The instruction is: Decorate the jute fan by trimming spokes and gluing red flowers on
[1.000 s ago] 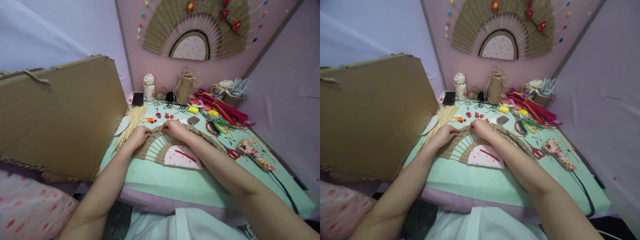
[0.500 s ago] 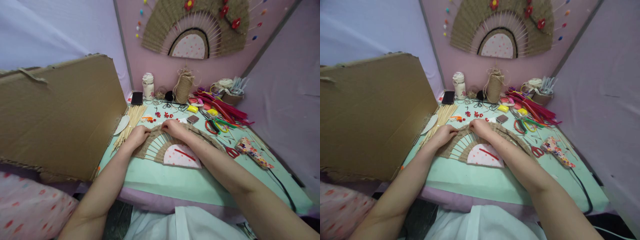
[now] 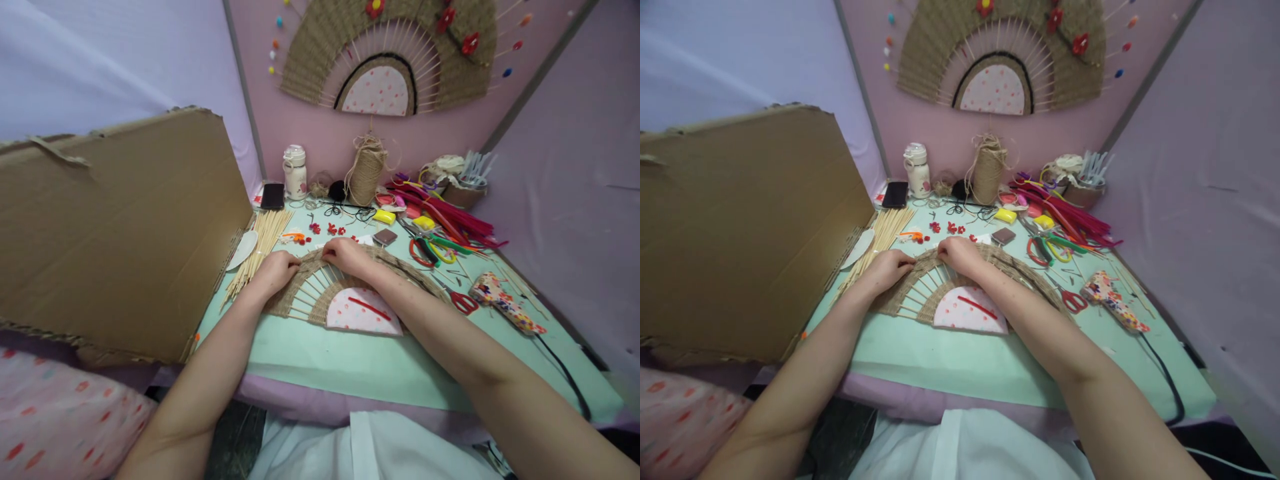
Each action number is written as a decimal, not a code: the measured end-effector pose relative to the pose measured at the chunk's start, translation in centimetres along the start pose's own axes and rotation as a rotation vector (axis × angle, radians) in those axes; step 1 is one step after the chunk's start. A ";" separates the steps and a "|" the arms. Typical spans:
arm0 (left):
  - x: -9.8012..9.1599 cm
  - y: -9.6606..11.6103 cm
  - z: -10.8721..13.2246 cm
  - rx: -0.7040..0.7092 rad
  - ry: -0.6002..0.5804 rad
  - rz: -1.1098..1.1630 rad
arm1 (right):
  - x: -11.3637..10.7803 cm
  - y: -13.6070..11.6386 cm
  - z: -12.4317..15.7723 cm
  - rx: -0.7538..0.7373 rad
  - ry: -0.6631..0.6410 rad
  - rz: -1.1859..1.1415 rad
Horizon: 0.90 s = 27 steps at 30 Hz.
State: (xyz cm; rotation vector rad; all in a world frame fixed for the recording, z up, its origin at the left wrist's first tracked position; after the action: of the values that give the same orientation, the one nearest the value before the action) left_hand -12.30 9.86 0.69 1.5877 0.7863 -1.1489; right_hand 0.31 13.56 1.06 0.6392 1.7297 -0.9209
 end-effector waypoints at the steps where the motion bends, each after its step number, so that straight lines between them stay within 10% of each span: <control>1: 0.0 0.0 0.0 0.000 -0.003 -0.013 | 0.0 0.0 0.0 0.001 -0.001 -0.004; 16: -1.2 0.6 0.4 0.037 0.099 -0.018 | -4.4 1.4 1.4 0.076 0.061 -0.049; 22: -1.6 1.8 0.0 0.215 0.275 0.049 | -9.6 3.0 6.2 0.166 0.255 -0.186; 27: -0.9 2.0 -0.5 0.265 0.278 0.043 | -8.7 5.1 9.9 0.276 0.283 -0.304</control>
State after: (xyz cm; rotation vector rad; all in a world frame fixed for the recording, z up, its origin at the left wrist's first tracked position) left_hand -10.65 9.76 2.24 2.0069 0.7978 -1.0468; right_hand 12.50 8.38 6.09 0.7243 2.0059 -1.3509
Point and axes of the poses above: each hand's wrist, its own z-axis away from the middle knuckle, its own x-axis out of the palm, y = z × x, the point moved 10 cm from there along -z, towards the middle knuckle, and after that the axes turned 1 degree about x, right-handed, at the moved point
